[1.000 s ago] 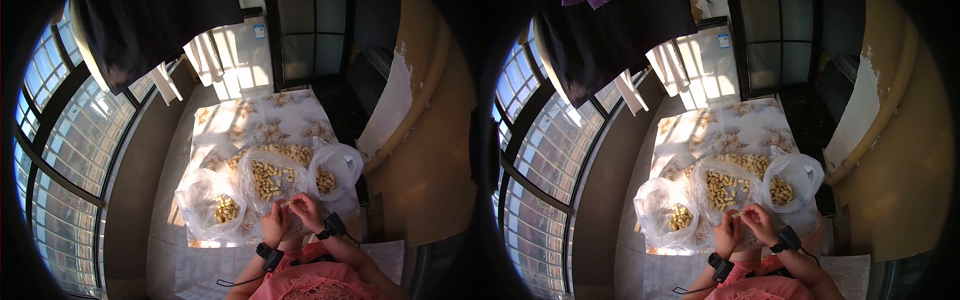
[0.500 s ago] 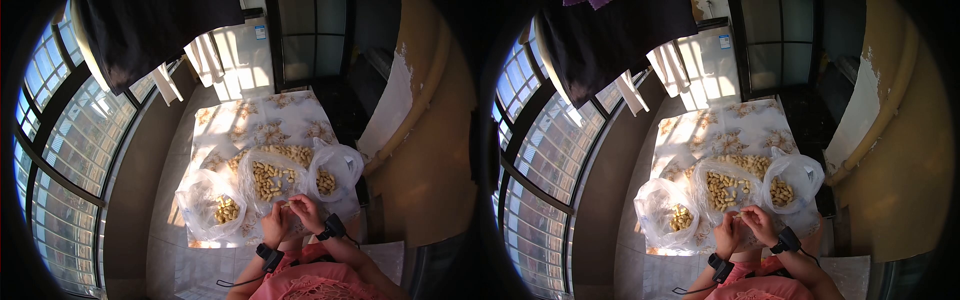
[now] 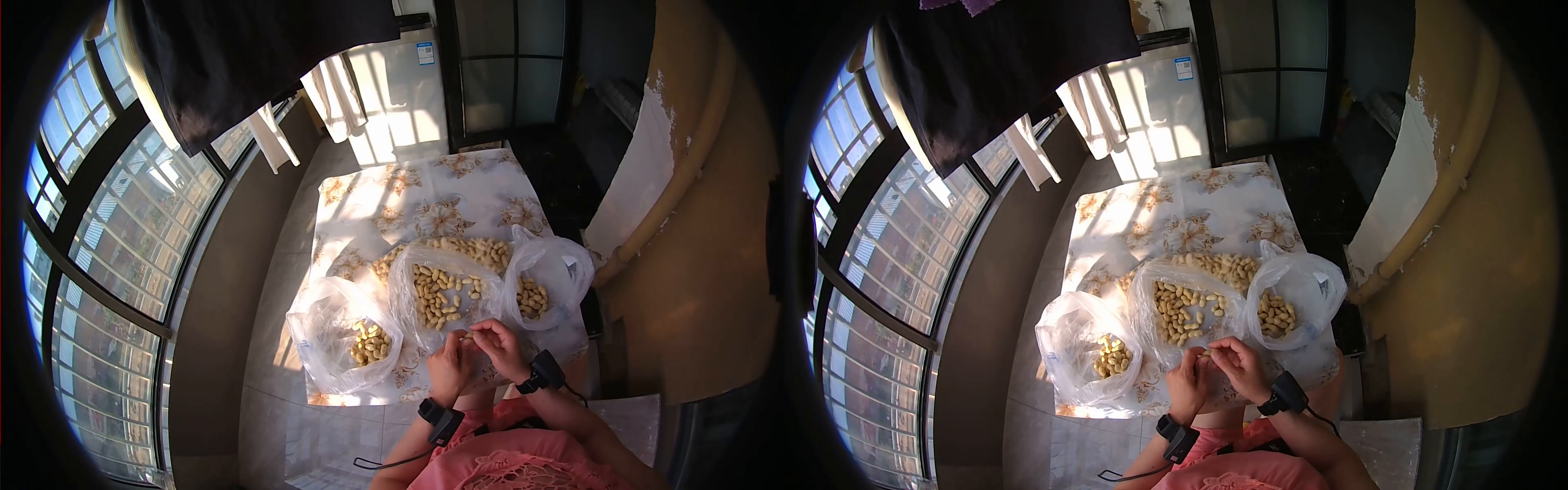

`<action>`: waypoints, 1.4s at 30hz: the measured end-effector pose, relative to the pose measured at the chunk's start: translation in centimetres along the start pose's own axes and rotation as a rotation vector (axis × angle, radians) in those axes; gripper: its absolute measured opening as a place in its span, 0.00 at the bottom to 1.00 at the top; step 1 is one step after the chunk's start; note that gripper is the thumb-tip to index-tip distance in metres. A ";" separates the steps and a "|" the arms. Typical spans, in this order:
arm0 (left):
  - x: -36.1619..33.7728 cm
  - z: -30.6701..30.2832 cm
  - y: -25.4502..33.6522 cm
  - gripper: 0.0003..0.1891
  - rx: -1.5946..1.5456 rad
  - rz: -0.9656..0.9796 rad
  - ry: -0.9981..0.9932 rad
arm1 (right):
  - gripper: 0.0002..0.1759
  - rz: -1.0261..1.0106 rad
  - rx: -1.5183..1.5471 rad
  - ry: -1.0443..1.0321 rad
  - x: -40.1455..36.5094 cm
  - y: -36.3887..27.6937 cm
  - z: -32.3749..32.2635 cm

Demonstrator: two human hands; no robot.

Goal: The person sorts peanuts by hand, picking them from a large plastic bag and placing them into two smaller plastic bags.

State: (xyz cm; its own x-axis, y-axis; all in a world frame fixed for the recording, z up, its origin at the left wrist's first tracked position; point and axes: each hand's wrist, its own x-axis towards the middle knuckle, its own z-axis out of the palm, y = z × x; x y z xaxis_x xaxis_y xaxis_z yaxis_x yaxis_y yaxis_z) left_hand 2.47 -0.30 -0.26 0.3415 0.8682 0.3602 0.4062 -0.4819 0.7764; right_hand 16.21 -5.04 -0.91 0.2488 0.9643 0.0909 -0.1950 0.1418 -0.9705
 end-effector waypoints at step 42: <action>0.2 0.0 -0.1 0.10 0.046 0.042 0.019 | 0.10 -0.030 -0.069 0.012 0.0 0.1 0.1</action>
State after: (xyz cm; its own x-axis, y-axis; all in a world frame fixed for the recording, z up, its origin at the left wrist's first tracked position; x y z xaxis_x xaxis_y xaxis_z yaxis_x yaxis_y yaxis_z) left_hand 2.49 -0.12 -0.25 0.3427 0.8490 0.4023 0.4302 -0.5225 0.7362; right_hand 16.12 -4.99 -0.96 0.2646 0.9572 0.1175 -0.1213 0.1540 -0.9806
